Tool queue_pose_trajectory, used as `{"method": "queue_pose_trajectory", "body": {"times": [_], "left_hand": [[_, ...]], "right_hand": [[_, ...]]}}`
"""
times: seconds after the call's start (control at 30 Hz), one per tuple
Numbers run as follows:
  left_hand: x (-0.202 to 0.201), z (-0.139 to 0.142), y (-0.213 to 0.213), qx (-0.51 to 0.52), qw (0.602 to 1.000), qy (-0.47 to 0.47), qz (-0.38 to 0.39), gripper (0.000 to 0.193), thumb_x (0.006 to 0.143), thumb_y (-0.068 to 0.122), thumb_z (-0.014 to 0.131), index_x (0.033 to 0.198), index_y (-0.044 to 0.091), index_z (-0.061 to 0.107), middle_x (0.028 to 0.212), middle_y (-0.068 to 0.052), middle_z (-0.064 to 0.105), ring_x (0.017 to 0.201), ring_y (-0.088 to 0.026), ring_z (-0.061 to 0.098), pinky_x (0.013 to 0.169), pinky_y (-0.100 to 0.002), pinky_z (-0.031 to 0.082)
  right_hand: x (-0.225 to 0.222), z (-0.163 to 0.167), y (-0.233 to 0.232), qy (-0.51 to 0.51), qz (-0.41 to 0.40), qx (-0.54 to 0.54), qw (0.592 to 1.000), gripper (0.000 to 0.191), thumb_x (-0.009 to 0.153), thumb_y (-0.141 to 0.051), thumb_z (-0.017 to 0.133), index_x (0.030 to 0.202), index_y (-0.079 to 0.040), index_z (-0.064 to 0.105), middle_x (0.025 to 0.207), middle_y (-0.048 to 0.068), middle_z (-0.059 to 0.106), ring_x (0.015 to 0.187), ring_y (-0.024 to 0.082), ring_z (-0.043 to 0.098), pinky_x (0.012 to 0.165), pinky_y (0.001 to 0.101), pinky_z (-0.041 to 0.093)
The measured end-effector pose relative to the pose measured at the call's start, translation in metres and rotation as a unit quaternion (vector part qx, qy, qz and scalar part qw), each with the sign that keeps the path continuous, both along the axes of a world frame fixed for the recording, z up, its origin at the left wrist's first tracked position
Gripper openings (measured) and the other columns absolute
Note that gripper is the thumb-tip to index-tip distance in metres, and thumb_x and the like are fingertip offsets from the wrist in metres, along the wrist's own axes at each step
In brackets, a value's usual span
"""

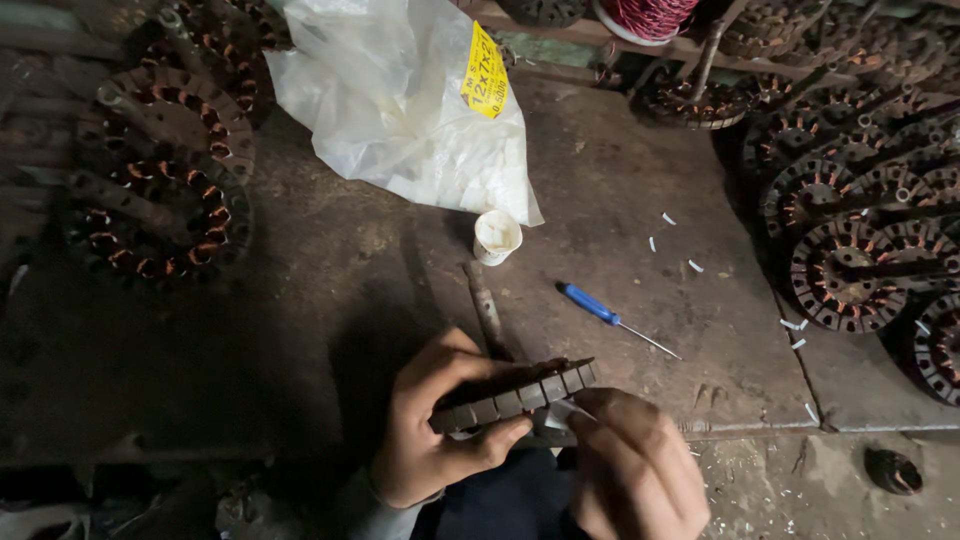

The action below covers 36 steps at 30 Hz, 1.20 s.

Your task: The person inserts small white rectangular pieces into slots on a circular metal component with copper windings. They repeatedly pick up pieces from the table and place them into the component while holding it with both hands.

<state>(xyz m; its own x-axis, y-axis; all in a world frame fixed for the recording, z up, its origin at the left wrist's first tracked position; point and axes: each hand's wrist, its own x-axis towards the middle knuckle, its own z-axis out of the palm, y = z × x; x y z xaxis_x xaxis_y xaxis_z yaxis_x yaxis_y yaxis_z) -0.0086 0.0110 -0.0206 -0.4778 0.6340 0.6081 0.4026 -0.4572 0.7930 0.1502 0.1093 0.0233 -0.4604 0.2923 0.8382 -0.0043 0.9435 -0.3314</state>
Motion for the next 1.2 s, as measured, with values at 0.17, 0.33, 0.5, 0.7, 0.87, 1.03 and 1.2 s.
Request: {"method": "queue_pose_trajectory", "body": {"times": [0.17,0.33,0.5,0.7,0.87,1.03,1.2], "left_hand": [[0.0,0.001,0.0,-0.008,1.0,-0.007,-0.004,0.033,0.082,0.022,0.084,0.106,0.003,0.07,0.096,-0.006,0.063,0.085,-0.018,0.064,0.077,-0.031,0.053],[0.0,0.0,0.0,-0.006,1.0,-0.004,-0.013,0.035,0.079,0.019,0.086,0.106,0.003,0.072,0.093,-0.006,0.063,0.083,-0.018,0.064,0.076,-0.031,0.052],[0.003,-0.002,0.003,0.011,0.999,0.022,0.033,0.033,0.077,0.019,0.086,0.103,0.005,0.07,0.092,-0.005,0.063,0.084,-0.018,0.063,0.076,-0.032,0.052],[0.002,-0.007,0.006,0.017,0.997,0.053,0.046,0.035,0.072,0.018,0.086,0.101,0.004,0.07,0.089,-0.005,0.062,0.082,-0.019,0.06,0.074,-0.033,0.05],[0.002,-0.005,0.006,0.02,0.998,0.051,0.038,0.036,0.071,0.018,0.086,0.099,0.004,0.07,0.088,-0.005,0.061,0.082,-0.019,0.06,0.074,-0.034,0.048],[0.001,0.003,0.005,0.017,0.998,0.064,0.02,0.037,0.072,0.016,0.085,0.104,0.003,0.07,0.089,-0.006,0.063,0.084,-0.021,0.062,0.076,-0.034,0.049],[0.003,0.009,0.005,0.026,0.996,0.082,0.024,0.049,0.066,0.017,0.086,0.11,0.003,0.071,0.088,-0.006,0.062,0.083,-0.024,0.061,0.075,-0.037,0.048]], "right_hand": [[-0.001,-0.006,0.007,-0.017,-0.002,0.114,0.993,0.023,0.072,0.003,0.075,0.092,0.007,0.063,0.095,0.018,0.07,0.092,0.036,0.075,0.082,0.0402,0.063],[0.007,0.004,0.01,-0.039,0.105,-0.007,0.994,0.02,0.069,0.001,0.073,0.083,0.005,0.059,0.088,0.016,0.067,0.085,0.03,0.075,0.076,0.0366,0.064],[0.0,0.013,0.007,-0.038,0.103,-0.013,0.994,0.016,0.073,0.001,0.073,0.08,0.006,0.059,0.09,0.017,0.068,0.085,0.03,0.074,0.073,0.0347,0.062],[-0.009,0.026,0.008,-0.062,0.092,0.039,0.993,0.025,0.063,-0.013,0.071,0.075,0.007,0.062,0.085,0.018,0.065,0.076,0.029,0.071,0.066,0.034,0.058],[-0.006,0.041,0.007,-0.153,0.064,0.09,0.982,0.019,0.069,-0.008,0.079,0.077,0.005,0.068,0.082,0.015,0.066,0.077,0.028,0.072,0.064,0.0344,0.057],[0.003,0.044,0.01,-0.184,0.035,0.149,0.971,0.027,0.055,-0.014,0.072,0.075,0.002,0.066,0.084,0.018,0.065,0.082,0.032,0.07,0.066,0.0386,0.056],[0.004,0.042,0.004,-0.187,-0.032,0.242,0.952,0.018,0.058,-0.008,0.073,0.071,-0.003,0.063,0.086,0.016,0.066,0.079,0.03,0.068,0.062,0.038,0.054]]}}
